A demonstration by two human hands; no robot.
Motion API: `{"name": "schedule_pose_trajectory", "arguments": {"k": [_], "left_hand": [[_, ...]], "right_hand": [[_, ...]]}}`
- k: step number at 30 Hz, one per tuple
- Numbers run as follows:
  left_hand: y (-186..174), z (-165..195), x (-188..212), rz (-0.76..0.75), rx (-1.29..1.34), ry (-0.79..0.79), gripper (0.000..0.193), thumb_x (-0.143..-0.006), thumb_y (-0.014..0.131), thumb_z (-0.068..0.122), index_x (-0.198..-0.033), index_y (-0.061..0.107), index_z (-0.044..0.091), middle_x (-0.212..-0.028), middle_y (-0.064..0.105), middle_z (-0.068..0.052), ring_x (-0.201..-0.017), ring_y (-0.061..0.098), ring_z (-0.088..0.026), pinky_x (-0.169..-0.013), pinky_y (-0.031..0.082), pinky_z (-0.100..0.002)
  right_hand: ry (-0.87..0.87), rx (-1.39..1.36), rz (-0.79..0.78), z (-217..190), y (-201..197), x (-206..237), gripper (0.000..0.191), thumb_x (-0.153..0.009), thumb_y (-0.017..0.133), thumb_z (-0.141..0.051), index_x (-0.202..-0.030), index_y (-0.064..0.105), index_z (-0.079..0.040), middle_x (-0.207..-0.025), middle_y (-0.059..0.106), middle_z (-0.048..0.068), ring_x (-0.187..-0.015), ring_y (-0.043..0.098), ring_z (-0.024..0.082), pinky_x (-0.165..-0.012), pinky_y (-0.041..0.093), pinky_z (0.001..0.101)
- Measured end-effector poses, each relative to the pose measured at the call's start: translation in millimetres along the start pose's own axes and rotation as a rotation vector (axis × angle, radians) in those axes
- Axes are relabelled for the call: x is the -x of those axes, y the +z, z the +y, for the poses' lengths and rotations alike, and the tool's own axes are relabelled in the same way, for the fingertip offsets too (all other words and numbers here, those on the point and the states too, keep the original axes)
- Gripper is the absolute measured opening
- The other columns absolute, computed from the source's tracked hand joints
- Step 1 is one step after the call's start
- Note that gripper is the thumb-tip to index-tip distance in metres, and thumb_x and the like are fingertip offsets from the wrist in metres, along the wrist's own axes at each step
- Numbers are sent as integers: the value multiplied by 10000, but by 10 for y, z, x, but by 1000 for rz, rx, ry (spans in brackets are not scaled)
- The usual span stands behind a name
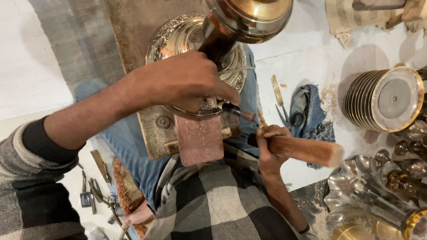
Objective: The person sits on the floor operating a traditional bow lathe, rubbing a long wooden bow back and forth against a brass lamp base to spin it while holding a small hand tool against the rotating metal with the other hand. They periodically reposition the tool and work on different parts of the lamp base.
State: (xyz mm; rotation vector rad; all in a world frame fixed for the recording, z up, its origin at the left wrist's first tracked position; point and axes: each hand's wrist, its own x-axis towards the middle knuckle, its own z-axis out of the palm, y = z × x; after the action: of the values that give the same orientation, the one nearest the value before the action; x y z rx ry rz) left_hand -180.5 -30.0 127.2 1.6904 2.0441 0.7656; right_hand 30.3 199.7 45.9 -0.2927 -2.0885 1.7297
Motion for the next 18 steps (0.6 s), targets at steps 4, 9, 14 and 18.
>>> {"name": "schedule_pose_trajectory", "arguments": {"k": [4, 9, 14, 18], "left_hand": [[15, 37, -43, 41, 1, 34, 608, -674, 653, -72, -1215, 722, 196, -640, 719, -74, -587, 724, -209, -469, 544, -404], [-1, 80, -18, 15, 31, 7, 433, -754, 782, 163, -1181, 735, 210, -607, 715, -67, -572, 719, -217, -491, 526, -426], [-63, 124, -7, 53, 32, 16, 439, -715, 765, 79, -1134, 756, 211, -604, 718, -47, -569, 719, -216, -471, 510, -433], [-101, 146, -10, -29, -15, -30, 476, -718, 749, 59, -1156, 759, 247, -594, 716, -42, -561, 710, -208, -490, 502, -442]], "right_hand": [[28, 327, -32, -10, 4, -29, 219, -821, 745, 106, -897, 597, -36, -788, 658, 73, -721, 630, 128, -658, 488, 243], [-15, 183, 64, -6, -20, -87, 173, -864, 715, 26, -860, 555, -41, -832, 589, 75, -764, 592, 151, -713, 502, 295], [-325, 546, -57, 14, -15, -96, 137, -957, 707, -10, -851, 620, -20, -838, 634, 121, -748, 584, 252, -689, 455, 395], [-192, 468, -32, -20, 41, -138, 175, -945, 736, -42, -803, 635, -56, -768, 647, 78, -634, 601, 205, -592, 490, 341]]}}
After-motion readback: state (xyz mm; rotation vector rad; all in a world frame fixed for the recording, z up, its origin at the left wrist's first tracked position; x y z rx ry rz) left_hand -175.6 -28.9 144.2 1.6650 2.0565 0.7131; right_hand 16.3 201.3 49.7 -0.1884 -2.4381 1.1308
